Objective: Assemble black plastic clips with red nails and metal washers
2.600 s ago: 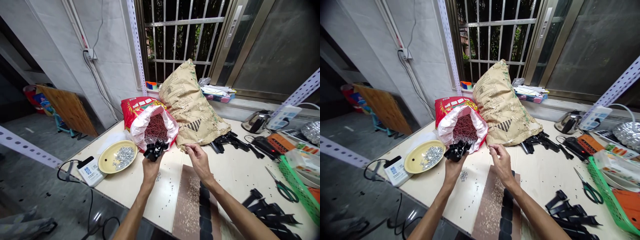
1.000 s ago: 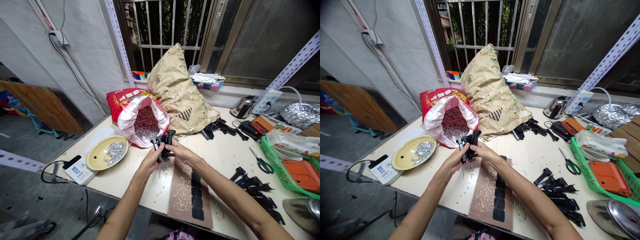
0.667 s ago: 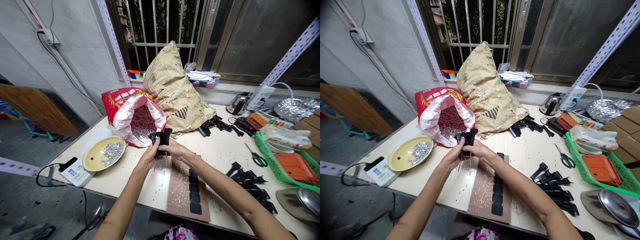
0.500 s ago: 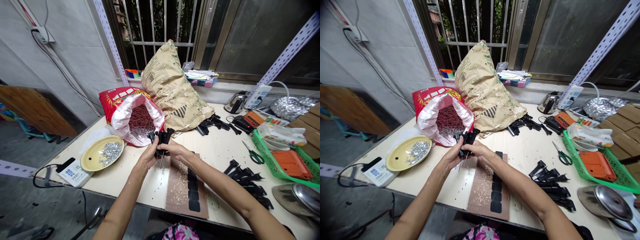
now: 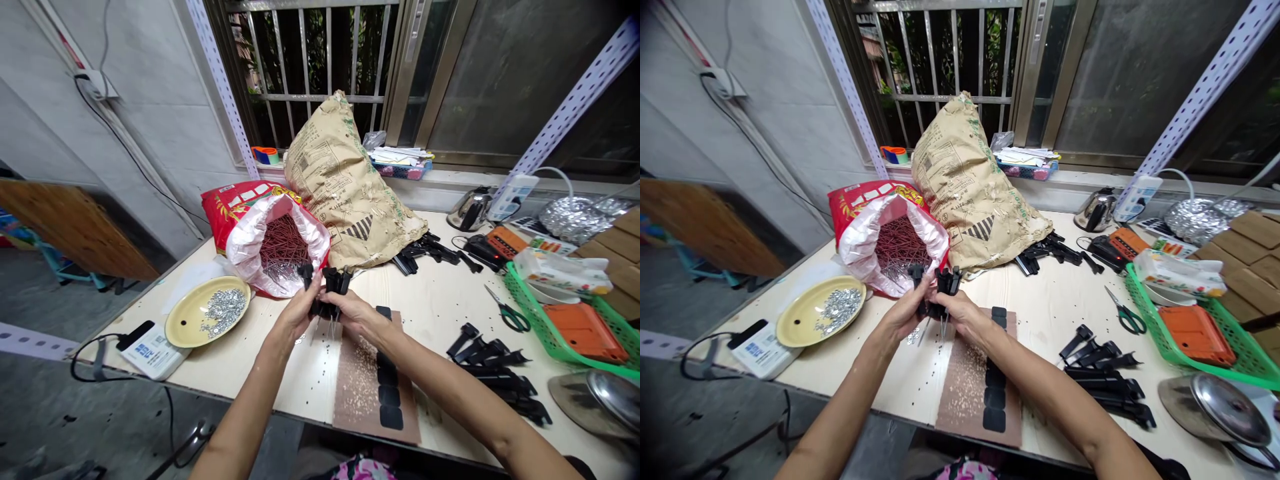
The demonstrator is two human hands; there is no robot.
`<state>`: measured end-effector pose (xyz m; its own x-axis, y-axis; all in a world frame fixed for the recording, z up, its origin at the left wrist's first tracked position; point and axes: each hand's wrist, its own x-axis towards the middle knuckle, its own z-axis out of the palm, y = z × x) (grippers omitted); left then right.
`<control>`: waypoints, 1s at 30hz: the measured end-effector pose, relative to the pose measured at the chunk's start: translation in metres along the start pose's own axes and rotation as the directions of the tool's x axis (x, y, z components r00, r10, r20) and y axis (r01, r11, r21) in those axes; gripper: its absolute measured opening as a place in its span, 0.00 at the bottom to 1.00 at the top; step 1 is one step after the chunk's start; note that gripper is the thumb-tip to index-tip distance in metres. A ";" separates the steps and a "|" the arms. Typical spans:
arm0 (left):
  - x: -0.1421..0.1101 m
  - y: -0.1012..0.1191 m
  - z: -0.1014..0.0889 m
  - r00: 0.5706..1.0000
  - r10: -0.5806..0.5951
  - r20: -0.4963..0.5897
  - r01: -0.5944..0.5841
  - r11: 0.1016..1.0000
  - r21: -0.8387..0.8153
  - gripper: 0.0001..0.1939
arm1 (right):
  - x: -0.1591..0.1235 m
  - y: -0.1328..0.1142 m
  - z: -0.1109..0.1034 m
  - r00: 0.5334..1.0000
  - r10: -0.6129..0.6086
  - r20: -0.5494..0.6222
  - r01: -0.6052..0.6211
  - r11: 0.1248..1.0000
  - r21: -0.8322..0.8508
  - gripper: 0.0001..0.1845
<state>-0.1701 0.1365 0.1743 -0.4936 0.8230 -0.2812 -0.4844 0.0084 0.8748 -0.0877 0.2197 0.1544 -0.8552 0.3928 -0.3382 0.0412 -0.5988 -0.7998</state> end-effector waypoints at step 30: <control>0.106 0.012 -0.082 0.726 0.596 -0.343 0.145 0.356 0.923 0.13 | -0.014 -0.017 -0.019 0.971 -0.166 -0.171 0.167 0.986 -0.011 0.17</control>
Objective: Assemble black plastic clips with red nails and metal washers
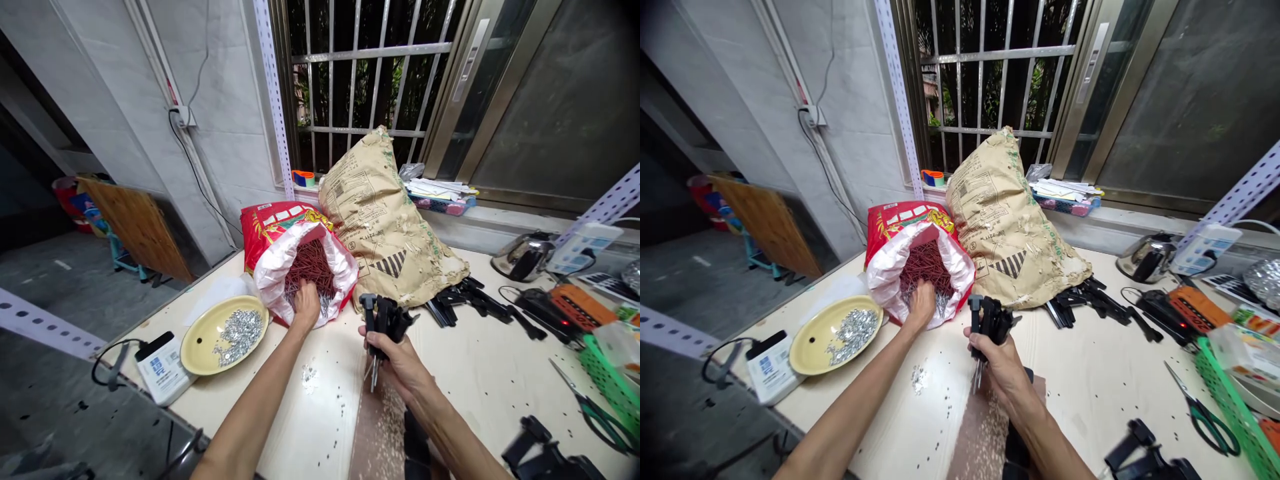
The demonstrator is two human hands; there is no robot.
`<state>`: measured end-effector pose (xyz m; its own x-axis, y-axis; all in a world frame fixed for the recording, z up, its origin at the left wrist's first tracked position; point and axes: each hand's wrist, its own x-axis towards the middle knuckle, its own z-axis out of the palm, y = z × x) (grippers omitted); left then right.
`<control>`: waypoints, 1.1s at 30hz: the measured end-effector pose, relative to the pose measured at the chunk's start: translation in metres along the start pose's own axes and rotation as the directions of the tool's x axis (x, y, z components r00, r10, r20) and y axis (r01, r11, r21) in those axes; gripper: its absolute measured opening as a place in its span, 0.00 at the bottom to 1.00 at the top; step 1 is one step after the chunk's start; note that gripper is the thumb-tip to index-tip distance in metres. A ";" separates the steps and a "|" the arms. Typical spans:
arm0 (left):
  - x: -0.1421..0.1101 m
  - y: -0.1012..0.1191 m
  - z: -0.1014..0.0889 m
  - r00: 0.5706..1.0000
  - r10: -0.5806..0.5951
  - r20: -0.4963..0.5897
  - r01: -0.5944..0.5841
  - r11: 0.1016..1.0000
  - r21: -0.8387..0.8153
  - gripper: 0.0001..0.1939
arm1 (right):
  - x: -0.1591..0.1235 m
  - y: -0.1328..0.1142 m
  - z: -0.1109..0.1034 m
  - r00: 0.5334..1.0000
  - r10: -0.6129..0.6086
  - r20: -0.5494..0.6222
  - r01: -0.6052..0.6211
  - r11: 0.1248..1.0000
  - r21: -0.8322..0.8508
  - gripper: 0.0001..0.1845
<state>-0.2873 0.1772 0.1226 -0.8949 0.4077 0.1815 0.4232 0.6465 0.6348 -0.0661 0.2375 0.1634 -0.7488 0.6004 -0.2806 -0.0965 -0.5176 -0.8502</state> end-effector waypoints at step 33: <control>-0.132 0.090 -0.111 0.957 0.270 0.108 -0.103 0.661 -0.743 0.07 | -0.032 0.008 -0.008 0.895 -0.364 0.258 0.445 0.763 -0.468 0.10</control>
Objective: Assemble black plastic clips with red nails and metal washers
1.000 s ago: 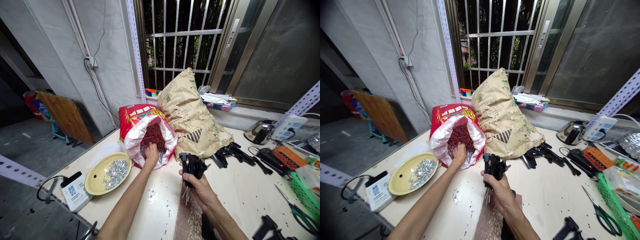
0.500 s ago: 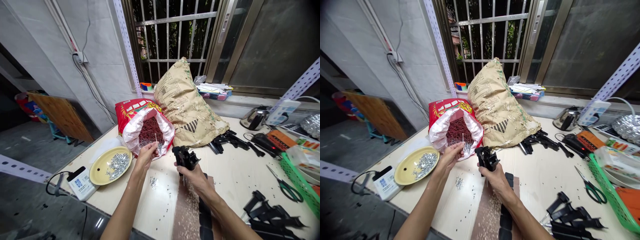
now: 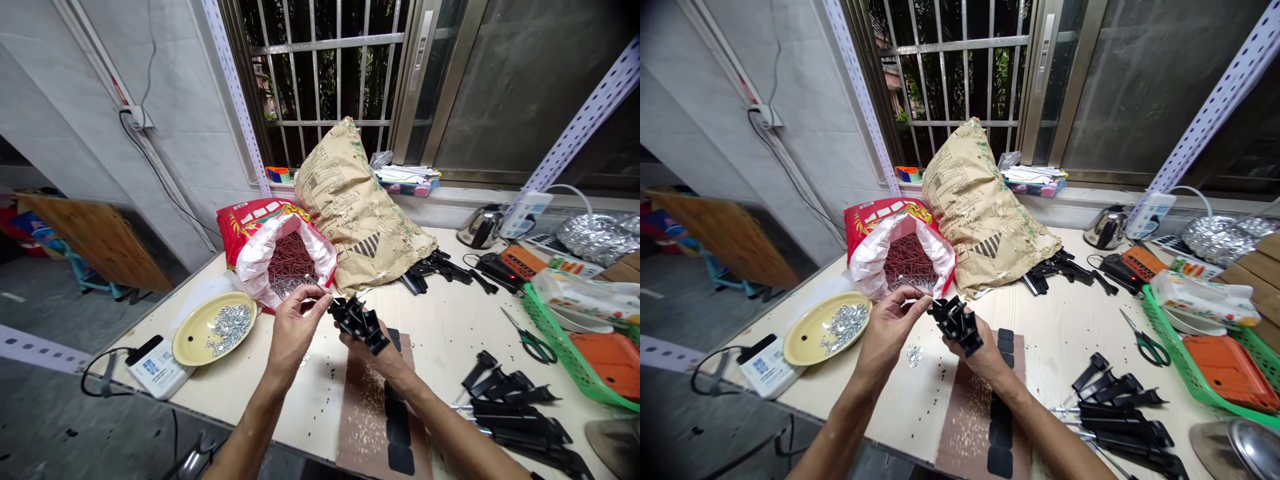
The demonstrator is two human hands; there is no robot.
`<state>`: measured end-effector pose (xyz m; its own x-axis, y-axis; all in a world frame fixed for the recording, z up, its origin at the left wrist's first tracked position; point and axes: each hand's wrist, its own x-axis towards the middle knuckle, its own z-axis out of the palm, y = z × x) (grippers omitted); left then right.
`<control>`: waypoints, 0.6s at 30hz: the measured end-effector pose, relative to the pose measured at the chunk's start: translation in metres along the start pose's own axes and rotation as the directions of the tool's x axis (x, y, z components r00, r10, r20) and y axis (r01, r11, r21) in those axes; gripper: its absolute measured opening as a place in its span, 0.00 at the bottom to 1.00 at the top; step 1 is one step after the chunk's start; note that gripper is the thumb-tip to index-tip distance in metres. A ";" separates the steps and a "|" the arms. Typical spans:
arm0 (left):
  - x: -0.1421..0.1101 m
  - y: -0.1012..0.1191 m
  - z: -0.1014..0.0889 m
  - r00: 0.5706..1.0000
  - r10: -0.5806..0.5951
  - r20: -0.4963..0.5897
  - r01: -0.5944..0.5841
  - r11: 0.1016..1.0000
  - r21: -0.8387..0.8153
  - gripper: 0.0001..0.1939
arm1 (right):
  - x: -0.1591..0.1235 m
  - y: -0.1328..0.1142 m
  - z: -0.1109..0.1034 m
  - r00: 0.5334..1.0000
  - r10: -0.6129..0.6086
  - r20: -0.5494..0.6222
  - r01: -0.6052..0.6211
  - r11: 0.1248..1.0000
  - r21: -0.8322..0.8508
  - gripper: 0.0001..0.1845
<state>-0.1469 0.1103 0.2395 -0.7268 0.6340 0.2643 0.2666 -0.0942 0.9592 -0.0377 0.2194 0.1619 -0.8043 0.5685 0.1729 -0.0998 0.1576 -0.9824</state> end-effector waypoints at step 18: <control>-0.001 0.009 -0.008 0.978 -0.167 0.124 0.181 0.977 -0.111 0.27 | 0.003 -0.004 0.013 0.998 -0.047 -0.044 0.050 0.996 0.076 0.12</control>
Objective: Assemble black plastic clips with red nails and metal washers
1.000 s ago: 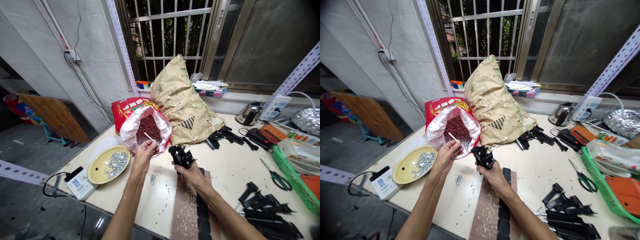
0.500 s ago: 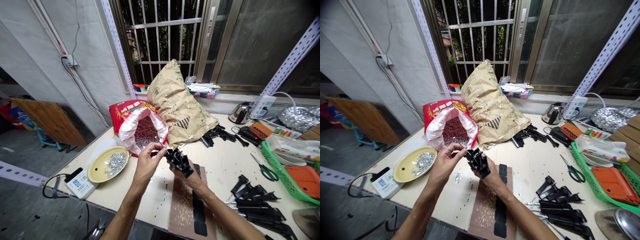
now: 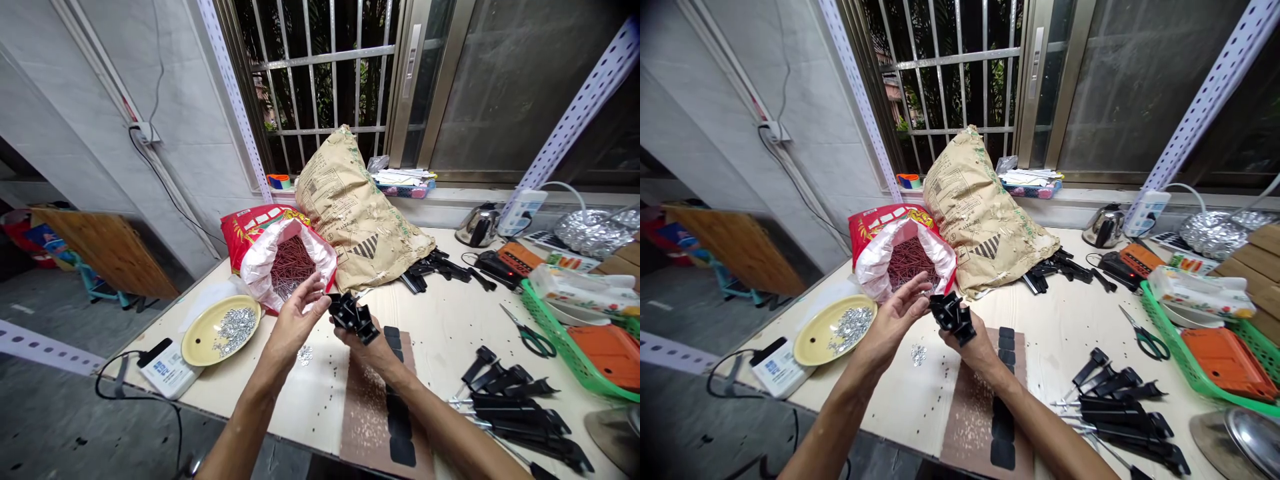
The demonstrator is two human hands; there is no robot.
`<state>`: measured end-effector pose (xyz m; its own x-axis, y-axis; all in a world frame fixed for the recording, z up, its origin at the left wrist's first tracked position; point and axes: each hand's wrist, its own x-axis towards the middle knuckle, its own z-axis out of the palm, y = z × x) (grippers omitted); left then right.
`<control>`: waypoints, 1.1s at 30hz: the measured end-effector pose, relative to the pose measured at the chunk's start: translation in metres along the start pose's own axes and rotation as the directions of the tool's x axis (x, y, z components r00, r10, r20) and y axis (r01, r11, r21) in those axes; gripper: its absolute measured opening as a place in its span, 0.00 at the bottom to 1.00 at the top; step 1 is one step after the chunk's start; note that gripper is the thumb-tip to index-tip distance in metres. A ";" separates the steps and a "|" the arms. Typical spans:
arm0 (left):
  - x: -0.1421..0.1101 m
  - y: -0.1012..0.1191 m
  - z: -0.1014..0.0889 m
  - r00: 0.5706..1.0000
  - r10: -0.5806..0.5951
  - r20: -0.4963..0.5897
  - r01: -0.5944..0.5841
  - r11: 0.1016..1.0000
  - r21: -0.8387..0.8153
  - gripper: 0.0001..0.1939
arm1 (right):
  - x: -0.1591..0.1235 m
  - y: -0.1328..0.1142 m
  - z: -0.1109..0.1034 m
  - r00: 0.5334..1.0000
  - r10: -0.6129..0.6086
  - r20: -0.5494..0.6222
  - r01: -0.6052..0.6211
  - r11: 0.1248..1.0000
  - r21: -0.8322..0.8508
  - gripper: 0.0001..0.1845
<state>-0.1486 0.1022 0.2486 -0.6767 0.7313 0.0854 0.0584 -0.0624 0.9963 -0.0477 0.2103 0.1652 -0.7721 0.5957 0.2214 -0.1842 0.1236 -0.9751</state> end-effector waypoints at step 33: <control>0.015 -0.054 0.021 0.967 -0.106 -0.230 0.014 0.929 -0.369 0.18 | -0.004 0.010 -0.008 0.917 0.284 -0.280 -0.225 0.948 0.225 0.21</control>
<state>-0.1462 0.1304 0.1962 -0.8297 0.5578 -0.0227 -0.2260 -0.2983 0.9273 -0.0420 0.2156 0.1541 -0.5896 0.8039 -0.0782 -0.1378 -0.1955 -0.9710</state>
